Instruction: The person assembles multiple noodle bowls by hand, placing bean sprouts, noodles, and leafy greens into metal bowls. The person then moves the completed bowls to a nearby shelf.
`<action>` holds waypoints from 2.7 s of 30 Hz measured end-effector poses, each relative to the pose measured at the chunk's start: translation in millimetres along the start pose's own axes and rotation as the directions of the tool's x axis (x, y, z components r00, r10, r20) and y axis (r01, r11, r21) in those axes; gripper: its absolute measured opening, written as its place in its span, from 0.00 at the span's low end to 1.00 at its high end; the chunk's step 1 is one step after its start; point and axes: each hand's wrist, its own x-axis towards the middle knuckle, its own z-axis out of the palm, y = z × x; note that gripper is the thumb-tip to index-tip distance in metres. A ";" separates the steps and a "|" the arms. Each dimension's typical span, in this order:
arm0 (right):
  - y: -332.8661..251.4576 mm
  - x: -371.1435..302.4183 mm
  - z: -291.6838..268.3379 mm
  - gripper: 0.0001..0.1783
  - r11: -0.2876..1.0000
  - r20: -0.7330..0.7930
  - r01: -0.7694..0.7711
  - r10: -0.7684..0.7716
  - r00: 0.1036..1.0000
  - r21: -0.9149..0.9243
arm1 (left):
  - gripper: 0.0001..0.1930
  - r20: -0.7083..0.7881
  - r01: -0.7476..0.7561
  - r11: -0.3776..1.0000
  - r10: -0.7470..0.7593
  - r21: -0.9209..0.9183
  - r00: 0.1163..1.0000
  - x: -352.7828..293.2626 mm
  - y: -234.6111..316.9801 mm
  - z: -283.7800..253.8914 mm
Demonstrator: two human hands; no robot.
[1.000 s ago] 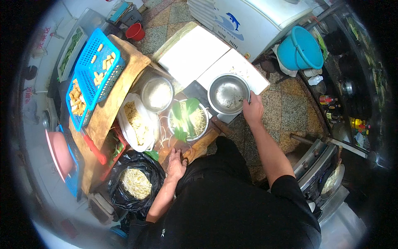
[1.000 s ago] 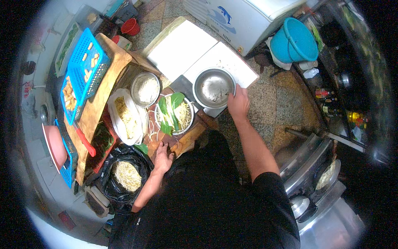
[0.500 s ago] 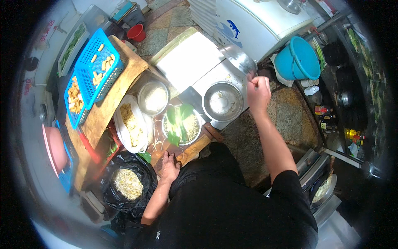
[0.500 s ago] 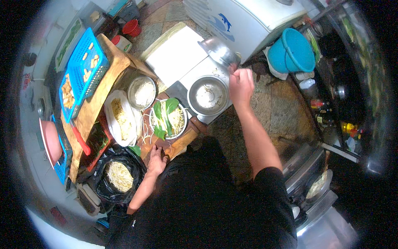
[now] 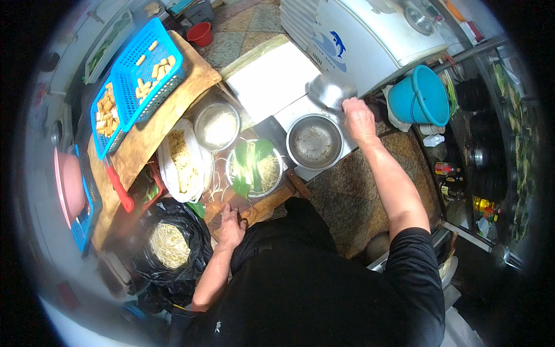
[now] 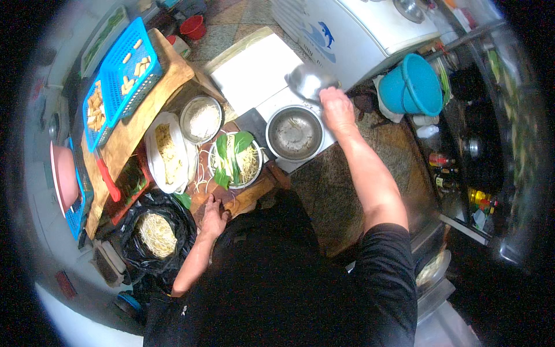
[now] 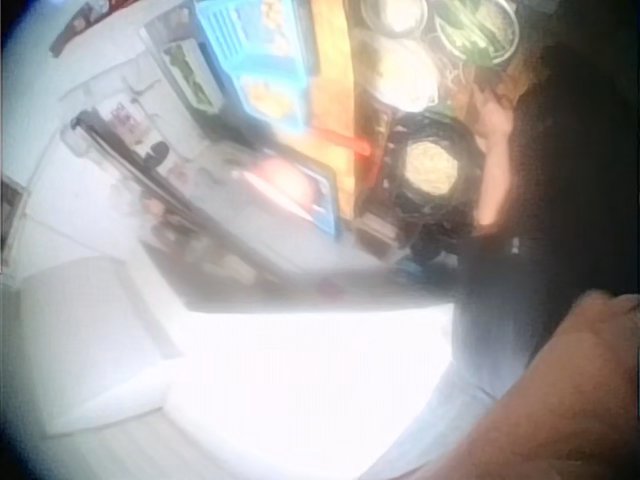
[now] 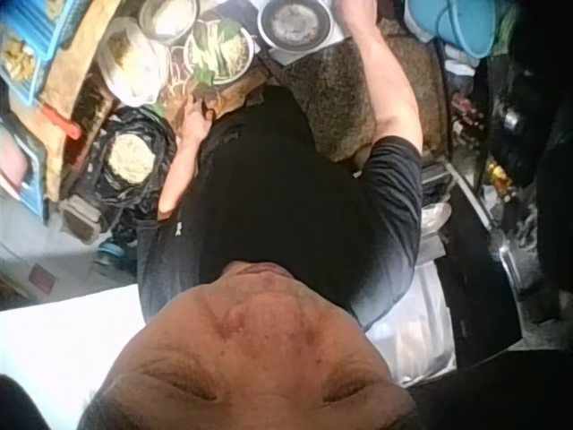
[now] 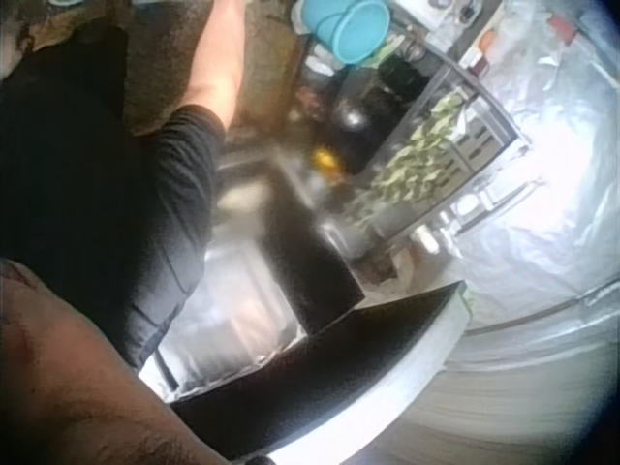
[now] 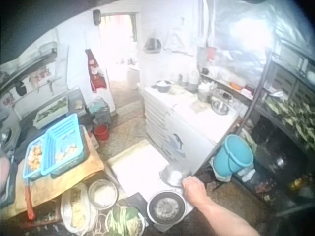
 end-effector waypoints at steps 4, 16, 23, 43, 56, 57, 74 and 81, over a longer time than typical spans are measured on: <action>-3.7 -6.3 -1.3 0.05 0.958 -0.129 -0.228 0.252 0.959 0.171 | 0.32 0.020 0.023 0.999 -0.022 -0.043 1.000 0.6 2.4 -2.0; -122.6 -86.1 -88.7 0.17 -0.463 0.421 -0.167 0.526 0.739 0.871 | 0.29 -0.020 -0.169 0.986 0.169 0.012 0.985 3.0 -17.3 -4.0; -252.5 -129.5 -90.8 0.43 -0.363 0.440 -0.325 0.300 0.846 0.873 | 0.23 -0.321 -0.354 0.871 0.246 -0.342 0.915 -62.2 -63.0 -48.2; -464.6 -164.7 -67.3 0.12 -0.019 0.589 -0.604 -0.199 0.783 0.797 | 0.62 -0.166 0.526 0.832 -0.552 -0.178 0.817 -199.3 -308.0 -79.7; -453.4 -157.4 -67.2 0.12 0.002 0.582 -0.588 -0.134 0.802 0.809 | 0.25 -0.086 -0.215 0.878 0.277 0.428 0.957 -110.3 -261.0 -36.0; -450.9 -156.5 -68.0 0.12 0.011 0.578 -0.580 -0.118 0.808 0.814 | 0.25 -0.066 -0.212 0.862 0.271 0.461 0.960 -103.8 -259.2 -35.7; -411.4 -144.5 -72.7 0.12 0.029 0.584 -0.583 0.000 0.812 0.812 | 0.14 -0.420 0.333 0.927 -0.375 -0.173 0.826 -41.5 -321.2 -161.3; -409.7 -143.6 -72.5 0.12 0.027 0.578 -0.578 -0.011 0.816 0.816 | 0.40 -0.061 -0.090 0.813 0.153 0.576 0.986 -71.7 -253.1 -126.4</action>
